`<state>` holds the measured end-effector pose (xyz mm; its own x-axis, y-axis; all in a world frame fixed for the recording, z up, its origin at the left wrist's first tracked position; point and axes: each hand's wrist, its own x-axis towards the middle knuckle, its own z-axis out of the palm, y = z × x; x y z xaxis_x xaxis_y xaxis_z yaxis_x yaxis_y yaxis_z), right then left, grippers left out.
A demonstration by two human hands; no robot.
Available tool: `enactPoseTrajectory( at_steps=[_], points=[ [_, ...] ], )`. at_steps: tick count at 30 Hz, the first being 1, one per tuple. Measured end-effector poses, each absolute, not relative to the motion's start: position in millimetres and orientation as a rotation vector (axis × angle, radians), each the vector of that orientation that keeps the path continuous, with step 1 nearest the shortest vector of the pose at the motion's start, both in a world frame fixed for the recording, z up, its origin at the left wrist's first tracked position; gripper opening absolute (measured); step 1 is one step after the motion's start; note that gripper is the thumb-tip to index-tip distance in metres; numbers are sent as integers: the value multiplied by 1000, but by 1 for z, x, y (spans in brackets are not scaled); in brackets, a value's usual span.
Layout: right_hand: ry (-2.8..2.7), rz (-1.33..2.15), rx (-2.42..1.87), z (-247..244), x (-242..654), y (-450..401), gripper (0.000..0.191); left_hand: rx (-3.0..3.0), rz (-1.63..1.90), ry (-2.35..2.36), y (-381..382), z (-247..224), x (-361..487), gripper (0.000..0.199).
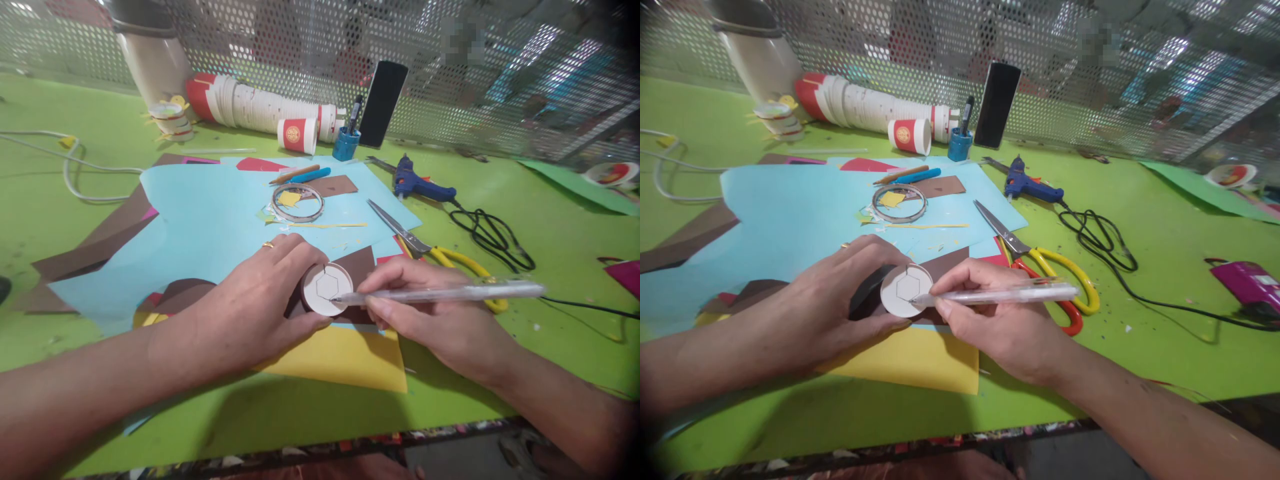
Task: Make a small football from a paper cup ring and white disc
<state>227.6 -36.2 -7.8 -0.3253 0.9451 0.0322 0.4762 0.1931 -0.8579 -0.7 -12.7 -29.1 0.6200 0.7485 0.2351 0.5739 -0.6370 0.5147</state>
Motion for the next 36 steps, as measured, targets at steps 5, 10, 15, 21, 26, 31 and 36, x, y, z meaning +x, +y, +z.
enactPoseTrajectory(
  at_steps=[5, 10, 15, 21, 26, 31, 36],
  points=[
    [-1874, 1060, -1341, -8, 228, -37, 6, 2446, 611, 1053, -12, -28, 0, 26],
    [-1874, 1057, -1334, -9, 226, -35, 7, 2446, 611, 1058, -12, -28, 1, 24],
    [-1880, 1049, -1346, -9, 225, -35, 7, 2455, 617, 1051, -13, -28, 0, 22],
    [-1886, 1048, -1346, -8, 225, -34, 7, 2448, 619, 1051, -13, -29, 0, 21],
    [-1893, 1034, -1356, -8, 225, -35, 6, 2456, 606, 1050, -11, -29, 0, 22],
    [-1917, 1011, -1356, -8, 226, -36, 6, 2472, 650, 1039, -11, -30, 0, 25],
    [-1927, 1007, -1365, -7, 226, -36, 6, 2455, 626, 1045, -14, -31, -2, 29]
  ],
)
